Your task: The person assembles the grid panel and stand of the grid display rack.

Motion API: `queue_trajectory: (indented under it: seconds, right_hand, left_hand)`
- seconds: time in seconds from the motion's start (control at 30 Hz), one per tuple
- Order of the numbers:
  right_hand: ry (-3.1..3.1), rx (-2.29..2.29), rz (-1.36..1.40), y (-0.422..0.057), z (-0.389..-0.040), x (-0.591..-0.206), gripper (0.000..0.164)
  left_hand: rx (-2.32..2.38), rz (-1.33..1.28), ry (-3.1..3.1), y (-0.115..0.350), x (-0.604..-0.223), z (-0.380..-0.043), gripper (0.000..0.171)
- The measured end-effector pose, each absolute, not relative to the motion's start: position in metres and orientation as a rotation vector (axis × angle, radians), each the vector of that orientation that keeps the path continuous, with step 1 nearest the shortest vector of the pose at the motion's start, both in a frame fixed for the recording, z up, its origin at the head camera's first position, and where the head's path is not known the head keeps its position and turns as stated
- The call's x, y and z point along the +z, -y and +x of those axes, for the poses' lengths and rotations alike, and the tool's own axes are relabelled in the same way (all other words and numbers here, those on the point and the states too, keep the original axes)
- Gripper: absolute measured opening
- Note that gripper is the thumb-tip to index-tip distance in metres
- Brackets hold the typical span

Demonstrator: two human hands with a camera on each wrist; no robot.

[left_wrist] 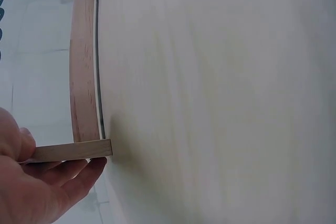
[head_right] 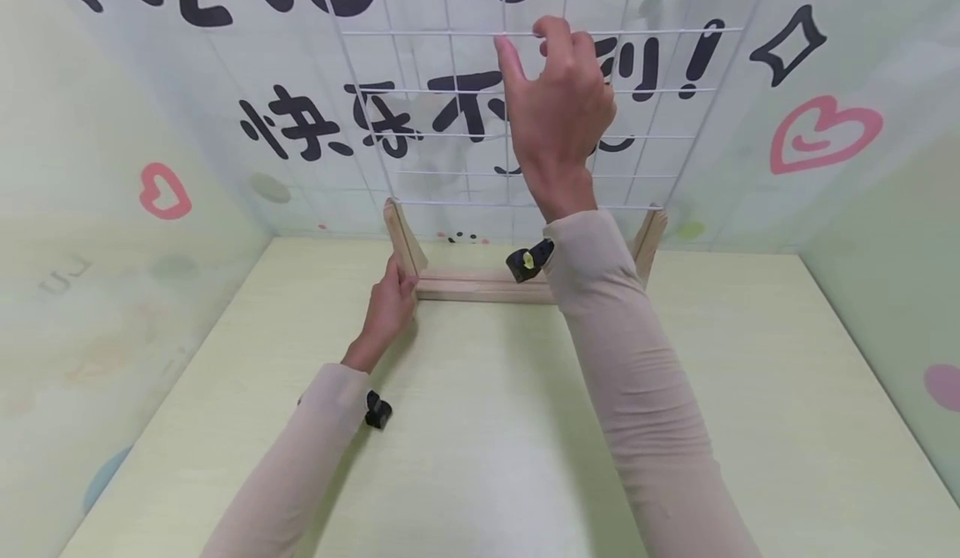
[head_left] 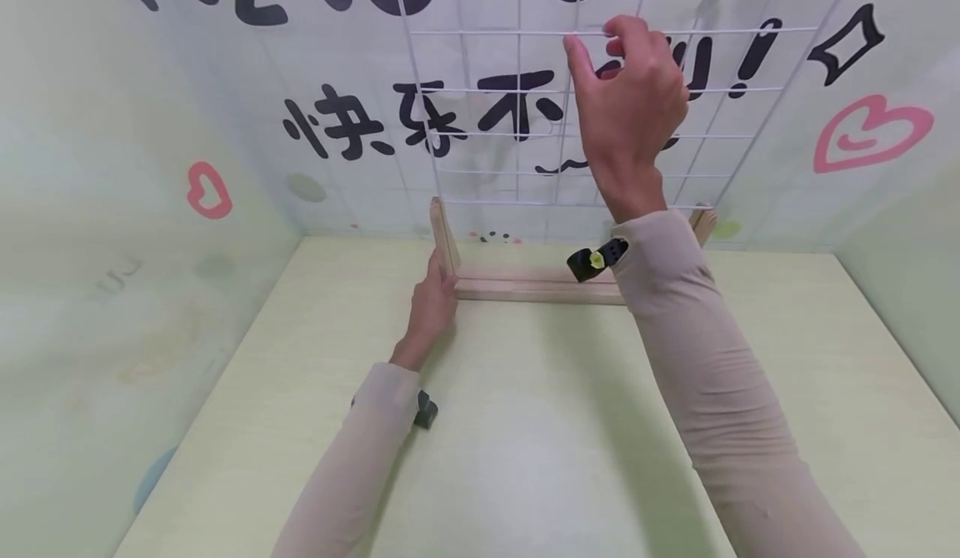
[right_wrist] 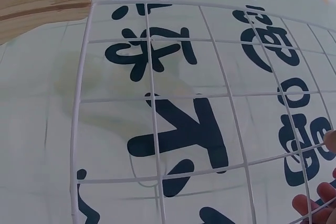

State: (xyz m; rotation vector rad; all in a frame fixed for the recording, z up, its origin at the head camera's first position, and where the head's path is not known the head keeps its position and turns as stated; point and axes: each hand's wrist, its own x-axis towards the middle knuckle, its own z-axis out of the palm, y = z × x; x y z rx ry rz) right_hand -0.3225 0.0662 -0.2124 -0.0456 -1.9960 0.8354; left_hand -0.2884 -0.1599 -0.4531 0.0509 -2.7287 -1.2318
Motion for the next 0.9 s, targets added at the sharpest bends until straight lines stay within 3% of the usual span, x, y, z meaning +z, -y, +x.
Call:
queue_trajectory:
  seconds: [0.9]
  right_hand:
    - [1.986,0.852,-0.021,-0.060,-0.319,-0.212,0.050]
  left_hand:
    - [-1.254,0.070,2.723,0.160,-0.454,-0.285,0.059]
